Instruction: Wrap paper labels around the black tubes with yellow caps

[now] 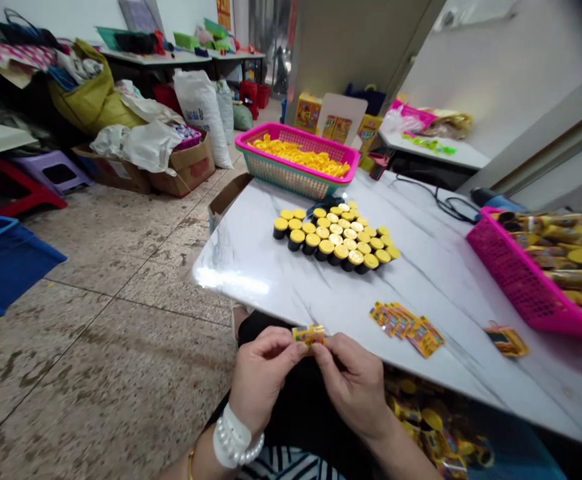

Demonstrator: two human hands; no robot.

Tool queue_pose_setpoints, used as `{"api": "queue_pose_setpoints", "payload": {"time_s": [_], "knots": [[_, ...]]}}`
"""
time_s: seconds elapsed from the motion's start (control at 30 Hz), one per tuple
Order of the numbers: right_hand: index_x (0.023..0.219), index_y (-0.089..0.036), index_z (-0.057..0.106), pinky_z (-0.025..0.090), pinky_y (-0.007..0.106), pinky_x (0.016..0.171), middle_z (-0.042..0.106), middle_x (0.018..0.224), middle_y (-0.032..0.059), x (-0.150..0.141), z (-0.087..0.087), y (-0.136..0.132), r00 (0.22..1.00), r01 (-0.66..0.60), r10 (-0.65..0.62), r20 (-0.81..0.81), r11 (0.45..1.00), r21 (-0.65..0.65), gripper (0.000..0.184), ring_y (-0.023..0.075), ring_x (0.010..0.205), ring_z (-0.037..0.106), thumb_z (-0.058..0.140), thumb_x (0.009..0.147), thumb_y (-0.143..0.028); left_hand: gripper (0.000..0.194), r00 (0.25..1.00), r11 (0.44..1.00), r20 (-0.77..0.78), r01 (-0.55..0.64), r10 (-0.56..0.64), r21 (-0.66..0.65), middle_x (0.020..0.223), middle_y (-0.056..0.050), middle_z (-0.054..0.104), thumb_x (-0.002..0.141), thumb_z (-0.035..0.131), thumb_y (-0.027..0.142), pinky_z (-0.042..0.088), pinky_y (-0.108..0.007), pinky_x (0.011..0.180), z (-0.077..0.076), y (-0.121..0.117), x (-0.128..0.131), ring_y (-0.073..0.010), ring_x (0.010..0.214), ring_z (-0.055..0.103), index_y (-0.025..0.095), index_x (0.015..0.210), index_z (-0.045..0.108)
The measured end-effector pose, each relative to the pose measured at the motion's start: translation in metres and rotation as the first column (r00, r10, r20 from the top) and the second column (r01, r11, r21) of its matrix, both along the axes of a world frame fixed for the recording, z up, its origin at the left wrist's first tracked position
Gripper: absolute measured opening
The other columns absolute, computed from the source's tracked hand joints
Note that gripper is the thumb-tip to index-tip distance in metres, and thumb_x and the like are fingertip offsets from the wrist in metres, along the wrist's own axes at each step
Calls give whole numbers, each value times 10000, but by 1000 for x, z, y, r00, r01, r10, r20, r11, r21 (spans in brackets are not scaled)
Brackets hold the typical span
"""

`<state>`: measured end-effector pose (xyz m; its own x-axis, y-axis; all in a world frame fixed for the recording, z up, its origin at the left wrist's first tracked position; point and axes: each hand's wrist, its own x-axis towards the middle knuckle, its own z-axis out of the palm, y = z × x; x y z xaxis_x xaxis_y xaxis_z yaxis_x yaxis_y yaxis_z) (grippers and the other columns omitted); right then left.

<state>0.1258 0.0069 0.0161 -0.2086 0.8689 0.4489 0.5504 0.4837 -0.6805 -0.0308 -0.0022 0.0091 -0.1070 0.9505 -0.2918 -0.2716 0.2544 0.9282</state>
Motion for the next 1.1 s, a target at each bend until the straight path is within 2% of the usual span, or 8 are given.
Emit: {"api": "queue_pose_setpoints", "payload": {"time_s": [0.13,0.27,0.37,0.53,0.67,0.77,0.9,1.1], "knots": [[1036,-186,704,460,249,619,641,749,21,22,18,45,942,183,-255,220,936,299,152,128,620,580,623,938,-271,361,1000,999,9,-15,16,-49,495,26,526,697,818,476,205,-157,371,0,2,-8,-22,377,348,127,718,729],[1174,-211,693,374,277,569,642,864,69,37,26,95,625,348,-590,511,797,494,287,194,760,574,650,909,-314,436,994,997,111,-16,24,-70,549,18,601,668,817,527,179,-145,349,7,4,-7,-9,320,353,133,722,638],[1071,-227,711,345,279,572,638,895,72,38,23,111,521,323,-586,621,809,491,210,218,826,545,674,869,-271,440,982,992,189,35,-12,-123,471,39,559,702,781,546,151,-137,335,15,8,-8,-27,294,359,153,772,595],[892,-192,667,388,294,659,670,1131,106,36,18,107,556,258,-563,612,816,517,52,235,965,559,652,856,-226,436,968,985,240,112,-77,-133,567,-10,649,669,830,471,142,-136,323,30,25,-14,-12,299,368,113,861,669],[915,-178,653,434,300,676,688,900,77,36,25,97,778,314,-467,420,868,384,82,208,850,590,634,856,-233,372,945,983,309,146,-106,-111,714,-46,697,627,879,368,171,-131,330,36,41,-11,17,344,387,78,800,722],[1172,-193,627,517,308,671,690,986,62,33,35,76,950,305,-302,-84,952,25,365,173,780,623,691,833,-315,347,917,975,391,156,-83,-160,631,0,634,608,899,334,168,-115,334,36,50,-6,20,366,372,82,752,711],[1090,-208,696,582,326,671,714,944,59,27,37,42,769,1,-227,-597,935,-353,313,163,733,662,731,819,-361,352,865,958,495,204,-81,-200,645,15,615,591,914,292,161,-97,330,34,57,2,30,378,358,79,764,694],[1029,-224,717,596,305,805,734,958,41,26,23,24,746,59,-329,-579,899,-435,283,179,893,699,797,766,-289,324,812,944,575,260,-99,-206,686,15,609,638,883,252,161,-87,318,36,61,15,39,389,316,74,830,691]]}}
